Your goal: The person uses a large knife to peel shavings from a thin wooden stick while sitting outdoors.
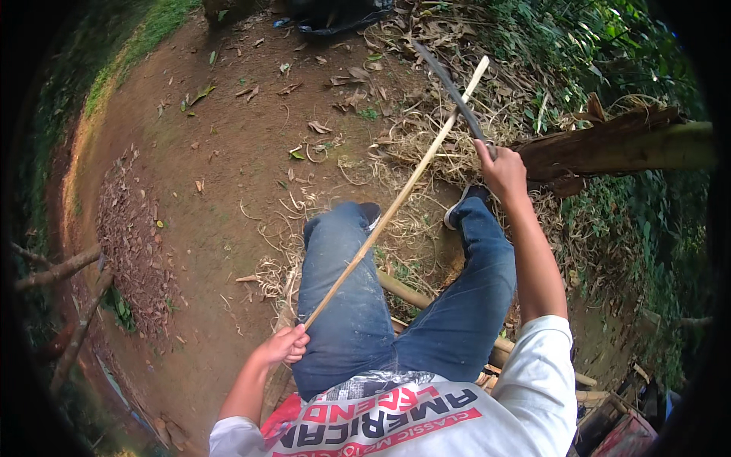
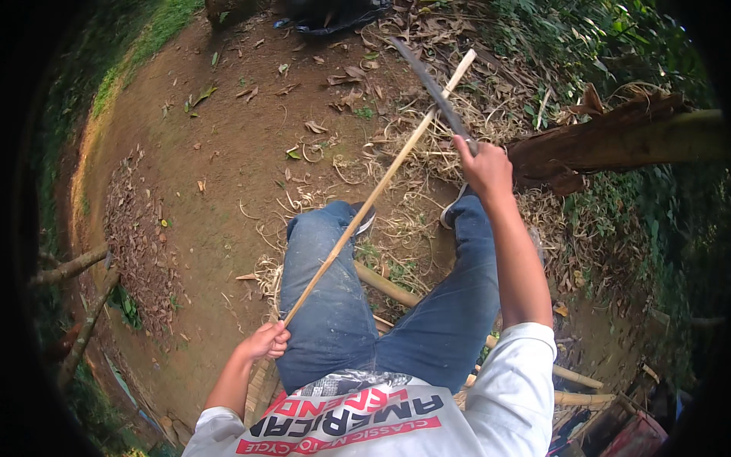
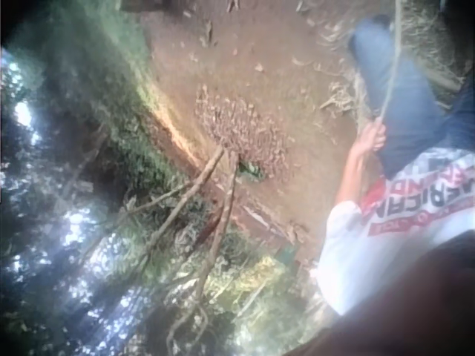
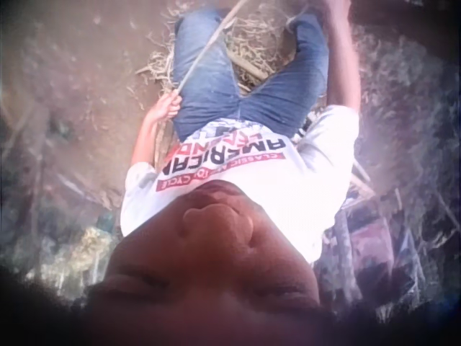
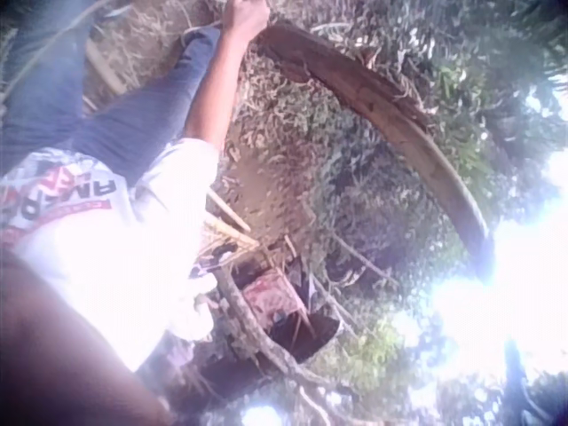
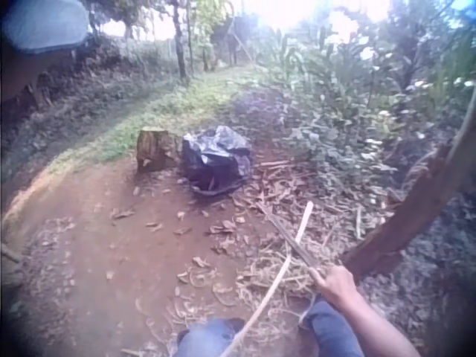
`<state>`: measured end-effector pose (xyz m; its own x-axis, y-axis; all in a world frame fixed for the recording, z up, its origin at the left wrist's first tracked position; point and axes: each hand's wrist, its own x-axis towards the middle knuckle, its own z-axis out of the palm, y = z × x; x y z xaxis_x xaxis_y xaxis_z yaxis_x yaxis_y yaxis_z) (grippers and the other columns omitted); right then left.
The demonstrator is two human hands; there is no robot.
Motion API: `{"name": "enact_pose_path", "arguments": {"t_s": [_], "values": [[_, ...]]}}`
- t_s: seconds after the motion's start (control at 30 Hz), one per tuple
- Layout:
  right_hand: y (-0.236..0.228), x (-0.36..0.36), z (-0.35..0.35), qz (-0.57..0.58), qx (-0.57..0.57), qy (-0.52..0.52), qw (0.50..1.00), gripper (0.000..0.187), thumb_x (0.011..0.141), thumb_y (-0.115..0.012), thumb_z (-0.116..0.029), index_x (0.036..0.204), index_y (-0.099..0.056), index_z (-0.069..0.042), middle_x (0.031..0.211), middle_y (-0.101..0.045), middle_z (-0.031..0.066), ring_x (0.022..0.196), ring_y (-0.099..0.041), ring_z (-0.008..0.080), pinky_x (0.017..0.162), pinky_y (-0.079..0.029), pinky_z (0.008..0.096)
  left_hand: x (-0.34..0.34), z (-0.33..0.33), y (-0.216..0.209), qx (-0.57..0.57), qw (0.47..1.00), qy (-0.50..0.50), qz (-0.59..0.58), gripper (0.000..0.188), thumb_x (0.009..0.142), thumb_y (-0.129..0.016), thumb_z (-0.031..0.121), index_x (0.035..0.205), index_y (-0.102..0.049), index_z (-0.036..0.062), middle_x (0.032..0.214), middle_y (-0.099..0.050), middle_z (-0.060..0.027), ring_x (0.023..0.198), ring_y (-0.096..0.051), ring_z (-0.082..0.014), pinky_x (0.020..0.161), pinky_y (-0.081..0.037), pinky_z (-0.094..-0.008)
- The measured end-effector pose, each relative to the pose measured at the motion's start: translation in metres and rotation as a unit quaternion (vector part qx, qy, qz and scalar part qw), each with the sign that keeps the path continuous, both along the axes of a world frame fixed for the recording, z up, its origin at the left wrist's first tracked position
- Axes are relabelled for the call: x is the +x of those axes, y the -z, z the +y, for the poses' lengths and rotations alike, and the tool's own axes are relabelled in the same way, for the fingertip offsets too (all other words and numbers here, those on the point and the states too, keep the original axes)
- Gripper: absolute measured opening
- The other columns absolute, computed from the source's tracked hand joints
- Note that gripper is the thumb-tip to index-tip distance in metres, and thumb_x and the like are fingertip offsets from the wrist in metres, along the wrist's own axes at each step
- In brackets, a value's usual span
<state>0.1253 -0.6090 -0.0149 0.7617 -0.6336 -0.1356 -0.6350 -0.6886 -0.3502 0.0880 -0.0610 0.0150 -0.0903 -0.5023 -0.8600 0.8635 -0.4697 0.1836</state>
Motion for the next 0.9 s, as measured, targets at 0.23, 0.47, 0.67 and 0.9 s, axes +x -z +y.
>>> {"name": "enact_pose_path", "arguments": {"t_s": [0.23, 0.47, 0.67, 0.9], "values": [[-0.009, -0.009, 0.032, 0.083, -0.055, -0.242, 0.965, 0.068, 0.081, -0.051, -0.073, 0.070, -0.070, -0.009, 0.061, -0.064, 0.0129, 0.057, -0.065, 0.0303, 0.060, -0.053, 0.0414, -0.004, 0.005, -0.007, 0.007, 1.000, 0.001, -0.024, 0.050, 0.100, -0.039, 0.053, 0.067, -0.031, 0.0162, 0.055, -0.022, 0.0083, 0.044, -0.019, -0.0046, 0.040, -0.015, -0.0228], [-0.028, -0.026, -0.046, 0.048, -0.136, 0.027, 0.989, 0.076, 0.085, -0.047, -0.070, 0.075, -0.069, 0.002, 0.078, -0.067, 0.0249, 0.078, -0.066, 0.0411, 0.071, -0.052, 0.0488, -0.003, -0.001, -0.013, 0.015, 0.998, 0.011, -0.053, 0.049, 0.101, -0.039, 0.052, 0.067, -0.033, 0.0157, 0.055, -0.022, 0.0085, 0.045, -0.018, -0.0047, 0.041, -0.015, -0.0228], [-0.047, -0.048, 0.002, 0.028, -0.108, -0.105, 0.988, 0.064, 0.083, -0.053, -0.067, 0.077, -0.072, -0.005, 0.071, -0.067, 0.0195, 0.069, -0.067, 0.0374, 0.066, -0.053, 0.0468, -0.005, 0.011, -0.001, 0.002, 0.999, 0.014, -0.041, 0.049, 0.100, -0.039, 0.053, 0.067, -0.033, 0.0168, 0.054, -0.021, 0.0088, 0.044, -0.018, -0.0046, 0.041, -0.014, -0.0231], [-0.043, -0.052, -0.053, 0.030, -0.108, 0.096, 0.989, 0.066, 0.084, -0.050, -0.068, 0.085, -0.073, -0.006, 0.084, -0.069, 0.0215, 0.086, -0.067, 0.0385, 0.077, -0.052, 0.0483, -0.008, 0.018, 0.001, -0.019, 0.998, 0.012, -0.060, 0.048, 0.101, -0.039, 0.051, 0.068, -0.033, 0.0163, 0.055, -0.021, 0.0089, 0.045, -0.019, -0.0046, 0.042, -0.015, -0.0226]]}}
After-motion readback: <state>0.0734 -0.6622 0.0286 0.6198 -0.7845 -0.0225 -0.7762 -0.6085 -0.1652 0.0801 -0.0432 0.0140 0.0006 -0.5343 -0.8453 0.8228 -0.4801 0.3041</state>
